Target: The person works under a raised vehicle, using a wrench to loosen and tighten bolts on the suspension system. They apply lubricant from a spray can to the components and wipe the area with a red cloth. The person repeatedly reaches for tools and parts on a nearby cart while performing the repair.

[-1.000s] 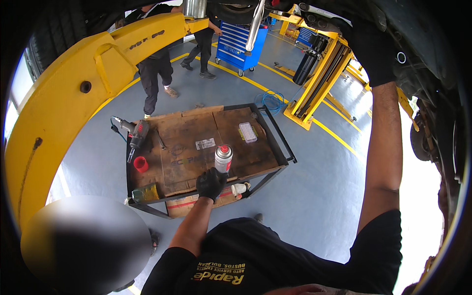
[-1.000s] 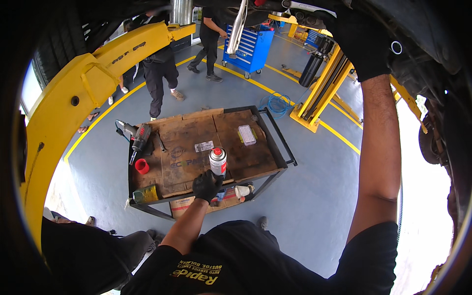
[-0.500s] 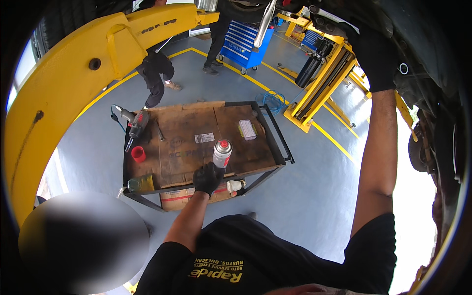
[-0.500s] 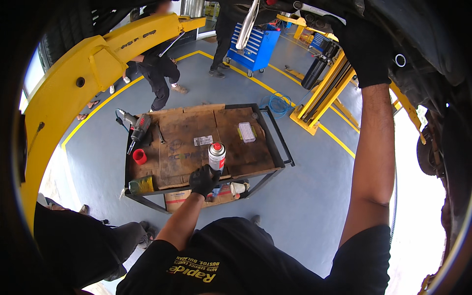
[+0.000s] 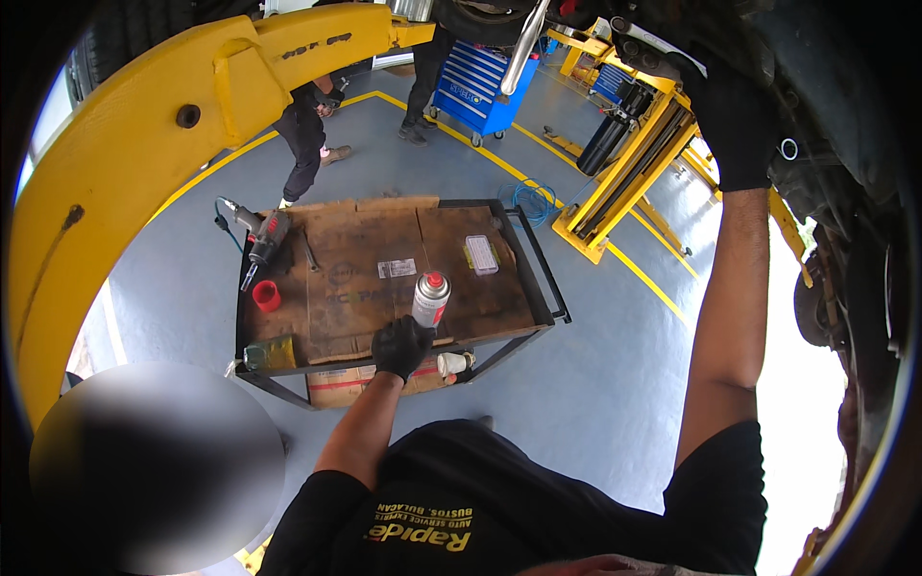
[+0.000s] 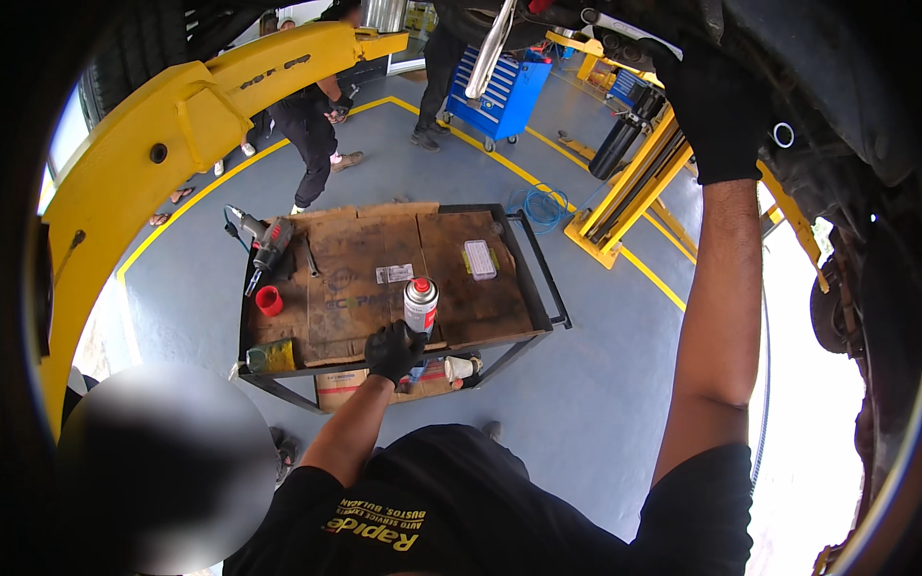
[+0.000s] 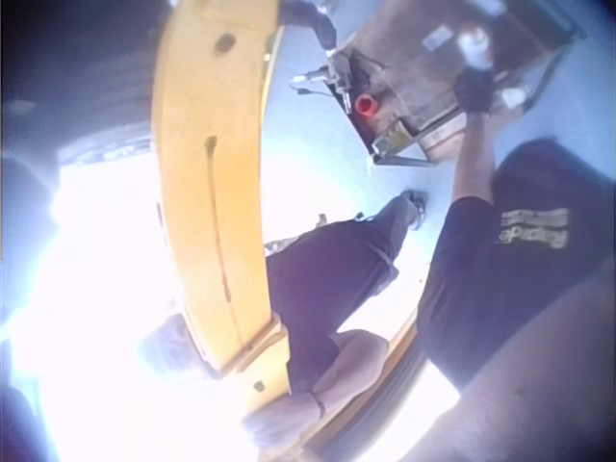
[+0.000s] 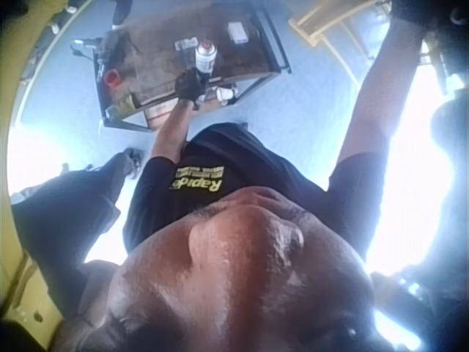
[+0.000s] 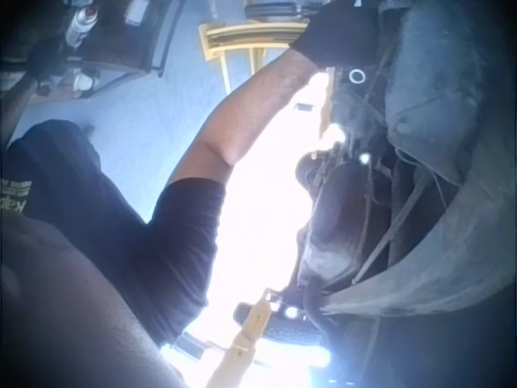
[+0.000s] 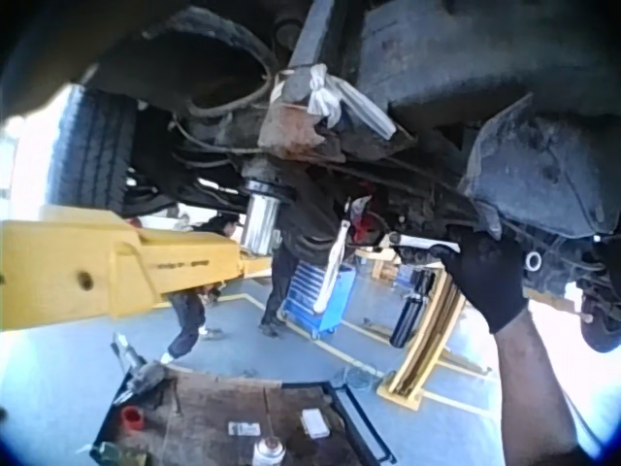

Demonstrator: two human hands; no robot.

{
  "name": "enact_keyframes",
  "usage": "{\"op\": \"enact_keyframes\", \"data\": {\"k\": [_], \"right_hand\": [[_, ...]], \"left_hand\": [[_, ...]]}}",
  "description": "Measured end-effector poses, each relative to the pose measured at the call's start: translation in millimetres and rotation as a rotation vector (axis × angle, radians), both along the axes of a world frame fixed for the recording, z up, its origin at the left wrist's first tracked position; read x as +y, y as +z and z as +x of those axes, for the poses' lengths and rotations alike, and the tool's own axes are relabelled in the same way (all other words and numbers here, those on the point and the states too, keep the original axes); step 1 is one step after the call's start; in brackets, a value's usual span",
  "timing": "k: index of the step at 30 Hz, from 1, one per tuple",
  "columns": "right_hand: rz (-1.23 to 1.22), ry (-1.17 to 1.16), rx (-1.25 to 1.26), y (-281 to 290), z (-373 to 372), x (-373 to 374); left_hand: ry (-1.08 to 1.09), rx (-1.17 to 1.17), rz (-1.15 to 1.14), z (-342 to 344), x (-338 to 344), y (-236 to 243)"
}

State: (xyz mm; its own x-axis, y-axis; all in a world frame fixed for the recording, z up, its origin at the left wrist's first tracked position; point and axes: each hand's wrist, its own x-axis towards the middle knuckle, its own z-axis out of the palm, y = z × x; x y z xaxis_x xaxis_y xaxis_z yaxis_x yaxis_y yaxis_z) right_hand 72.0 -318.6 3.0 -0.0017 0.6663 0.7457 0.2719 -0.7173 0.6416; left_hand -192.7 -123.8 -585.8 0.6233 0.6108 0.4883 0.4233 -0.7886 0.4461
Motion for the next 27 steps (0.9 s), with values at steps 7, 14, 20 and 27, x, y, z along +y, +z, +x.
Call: {"op": "enact_keyframes", "data": {"k": [7, 14, 20, 27], "right_hand": [[0.038, 0.061, -0.124, -9.1, -5.7, 2.5], [0.027, 0.070, 0.064, -3.0, -6.9, 1.3], [-0.174, 0.497, 0.472, 18.6, -11.1, -33.8], [-0.183, 0.709, 0.881, -248.9, 22.0, -0.7]], "left_hand": [[-0.010, -0.002, -0.023, 2.1, 4.2, -3.4], [-0.020, 0.058, -0.052, 3.0, 1.4, -2.8], [-0.082, -0.003, -0.035, 3.4, -4.0, -10.5], [0.069, 0.005, 0.039, 1.1, 1.7, -5.9]]}}
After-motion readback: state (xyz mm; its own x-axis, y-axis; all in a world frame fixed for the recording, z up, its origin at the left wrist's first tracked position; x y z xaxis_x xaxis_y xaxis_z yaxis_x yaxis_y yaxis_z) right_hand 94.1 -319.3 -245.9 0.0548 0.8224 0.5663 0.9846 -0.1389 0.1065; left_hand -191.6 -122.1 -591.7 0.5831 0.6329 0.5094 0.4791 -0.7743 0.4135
